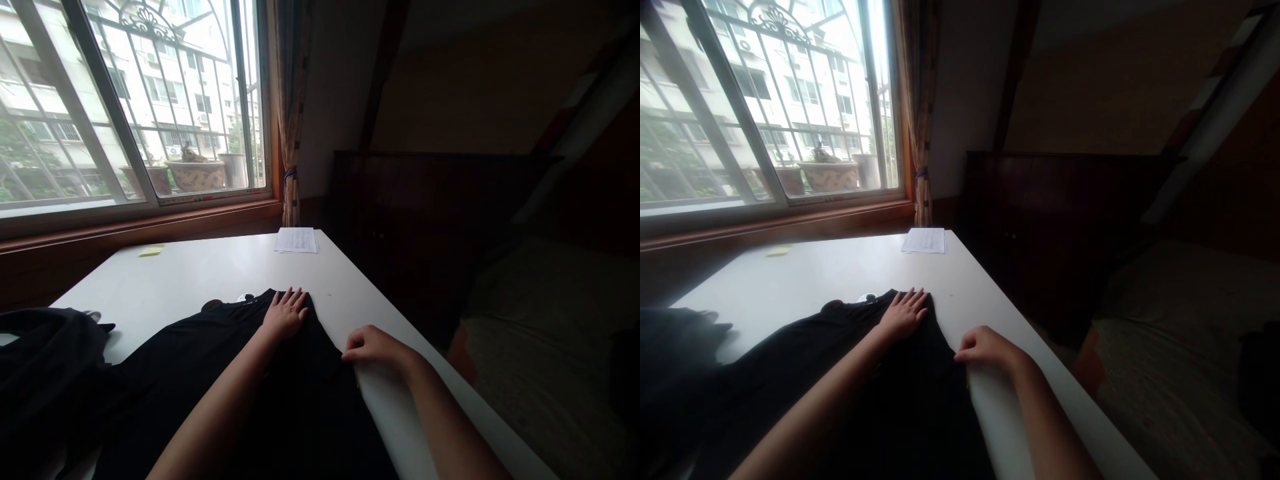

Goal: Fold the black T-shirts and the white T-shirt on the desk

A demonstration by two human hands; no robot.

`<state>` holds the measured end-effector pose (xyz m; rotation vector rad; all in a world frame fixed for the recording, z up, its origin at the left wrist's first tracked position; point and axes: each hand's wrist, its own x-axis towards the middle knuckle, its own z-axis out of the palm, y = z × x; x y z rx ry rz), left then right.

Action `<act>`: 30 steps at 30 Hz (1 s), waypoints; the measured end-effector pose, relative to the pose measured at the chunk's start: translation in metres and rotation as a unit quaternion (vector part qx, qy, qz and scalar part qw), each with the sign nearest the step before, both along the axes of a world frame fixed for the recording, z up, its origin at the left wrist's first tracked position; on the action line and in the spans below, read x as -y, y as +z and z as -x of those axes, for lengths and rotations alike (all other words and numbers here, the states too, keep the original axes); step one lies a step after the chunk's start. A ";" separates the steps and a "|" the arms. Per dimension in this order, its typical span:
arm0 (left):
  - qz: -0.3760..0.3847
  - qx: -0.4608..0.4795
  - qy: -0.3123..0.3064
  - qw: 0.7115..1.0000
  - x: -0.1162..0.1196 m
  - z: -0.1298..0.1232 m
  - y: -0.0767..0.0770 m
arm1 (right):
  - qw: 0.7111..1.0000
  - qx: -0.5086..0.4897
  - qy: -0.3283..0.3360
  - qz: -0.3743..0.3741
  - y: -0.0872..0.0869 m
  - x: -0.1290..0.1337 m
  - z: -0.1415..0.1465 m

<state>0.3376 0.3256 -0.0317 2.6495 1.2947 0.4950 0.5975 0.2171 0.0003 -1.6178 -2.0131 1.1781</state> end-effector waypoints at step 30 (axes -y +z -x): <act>-0.019 -0.075 0.016 0.997 0.007 -0.016 -0.007 | 0.997 0.035 0.022 -0.065 0.002 0.001 0.017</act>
